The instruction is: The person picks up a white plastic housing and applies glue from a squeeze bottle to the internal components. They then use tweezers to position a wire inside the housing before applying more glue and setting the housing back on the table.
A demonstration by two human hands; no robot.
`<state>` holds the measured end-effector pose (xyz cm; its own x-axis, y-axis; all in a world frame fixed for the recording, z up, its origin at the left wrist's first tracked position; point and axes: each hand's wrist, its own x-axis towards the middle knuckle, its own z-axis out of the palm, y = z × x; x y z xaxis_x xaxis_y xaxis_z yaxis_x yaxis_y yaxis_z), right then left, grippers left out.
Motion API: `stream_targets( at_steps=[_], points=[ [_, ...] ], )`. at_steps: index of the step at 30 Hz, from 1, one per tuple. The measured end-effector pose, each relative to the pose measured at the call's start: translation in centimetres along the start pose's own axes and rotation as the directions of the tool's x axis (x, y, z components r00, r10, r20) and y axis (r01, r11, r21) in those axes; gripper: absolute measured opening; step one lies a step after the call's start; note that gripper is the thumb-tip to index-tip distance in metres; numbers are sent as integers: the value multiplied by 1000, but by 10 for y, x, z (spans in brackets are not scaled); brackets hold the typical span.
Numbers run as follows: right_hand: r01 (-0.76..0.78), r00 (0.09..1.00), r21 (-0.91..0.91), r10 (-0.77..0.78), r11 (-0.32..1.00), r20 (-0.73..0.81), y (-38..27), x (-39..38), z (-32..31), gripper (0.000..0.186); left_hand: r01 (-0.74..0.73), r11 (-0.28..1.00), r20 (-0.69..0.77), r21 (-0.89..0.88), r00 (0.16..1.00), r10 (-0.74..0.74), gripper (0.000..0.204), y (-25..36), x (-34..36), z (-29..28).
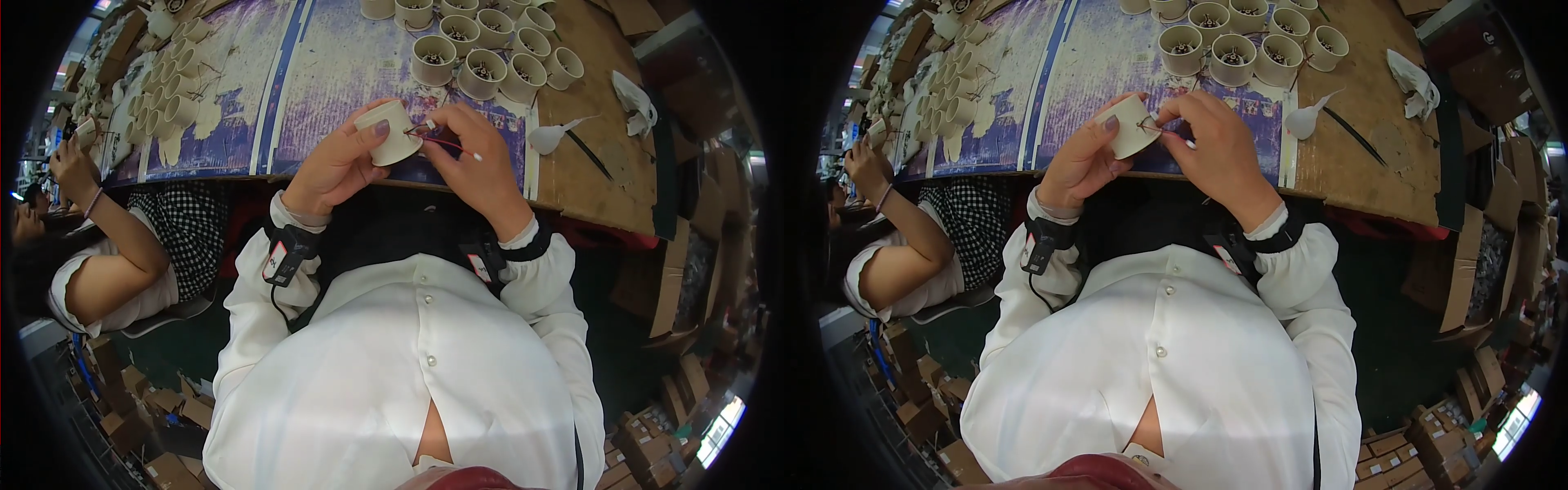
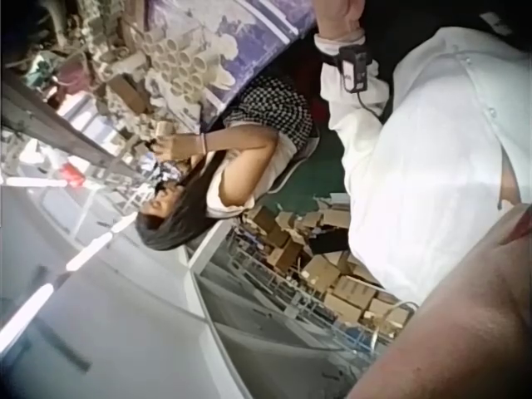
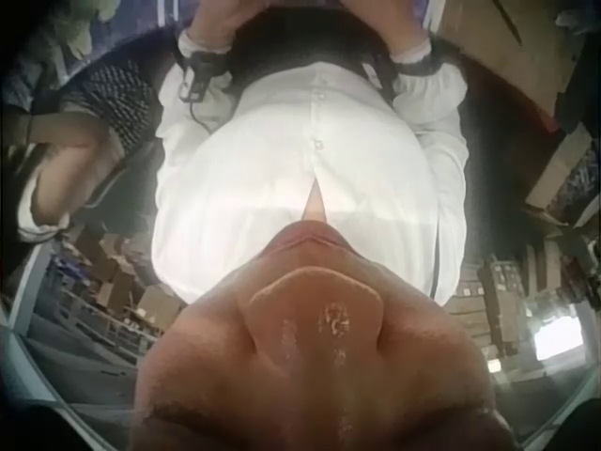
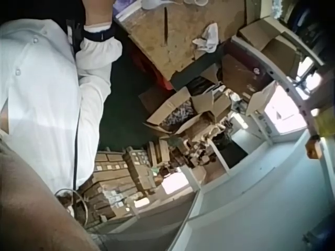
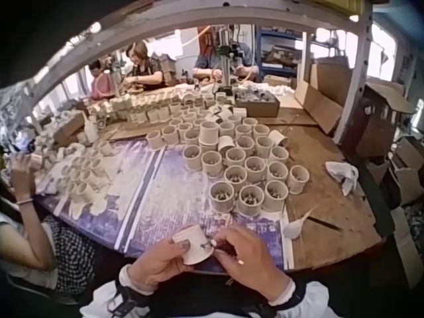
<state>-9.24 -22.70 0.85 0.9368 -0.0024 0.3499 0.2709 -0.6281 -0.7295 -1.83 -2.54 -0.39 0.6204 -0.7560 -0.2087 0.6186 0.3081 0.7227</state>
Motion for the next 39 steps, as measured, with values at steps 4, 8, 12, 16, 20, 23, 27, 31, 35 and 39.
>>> stream_targets(
  at_steps=[4, 8, 12, 16, 20, 23, 27, 31, 35, 39],
  points=[
    [-77, 996, 290, 84, 954, -13, 2, -5, -3, 21, -83, 989, 1, 124, 997, 83, 60, 7, 0, 2],
    [-56, 998, 485, 69, 873, -8, 6, -7, -2, 25, -199, 945, 9, 260, 979, 204, 63, 1, 2, 6],
    [42, 999, 484, -34, 874, -26, 3, -5, -4, 22, -237, 919, 30, 315, 970, 240, 65, 0, 2, 4],
    [145, 989, 424, -126, 894, -74, 3, -6, -2, 21, -256, 897, 24, 360, 964, 266, 66, -1, 4, 6],
    [-84, 995, 445, 101, 892, -16, 0, -9, -2, 19, -242, 848, 54, 472, 968, 246, 73, 1, 0, 6],
    [152, 981, 298, -108, 943, -158, 5, -10, 1, 16, -249, 853, 50, 458, 966, 255, 73, 0, 0, 5],
    [165, 978, 325, -112, 931, -175, 3, -9, 3, 15, -260, 832, 53, 490, 961, 270, 73, 1, 1, 4],
    [83, 990, 366, -34, 927, -137, -1, -8, 4, 16, -282, 827, 52, 487, 954, 295, 69, 1, 0, 7],
    [55, 989, 298, -12, 953, -145, -1, -10, 5, 16, -298, 827, 59, 476, 950, 308, 67, 2, 0, 6],
    [290, 945, 153, -257, 945, -204, 10, -7, 3, 17, -312, 866, 64, 391, 948, 312, 67, 1, 3, 3]
  ],
)
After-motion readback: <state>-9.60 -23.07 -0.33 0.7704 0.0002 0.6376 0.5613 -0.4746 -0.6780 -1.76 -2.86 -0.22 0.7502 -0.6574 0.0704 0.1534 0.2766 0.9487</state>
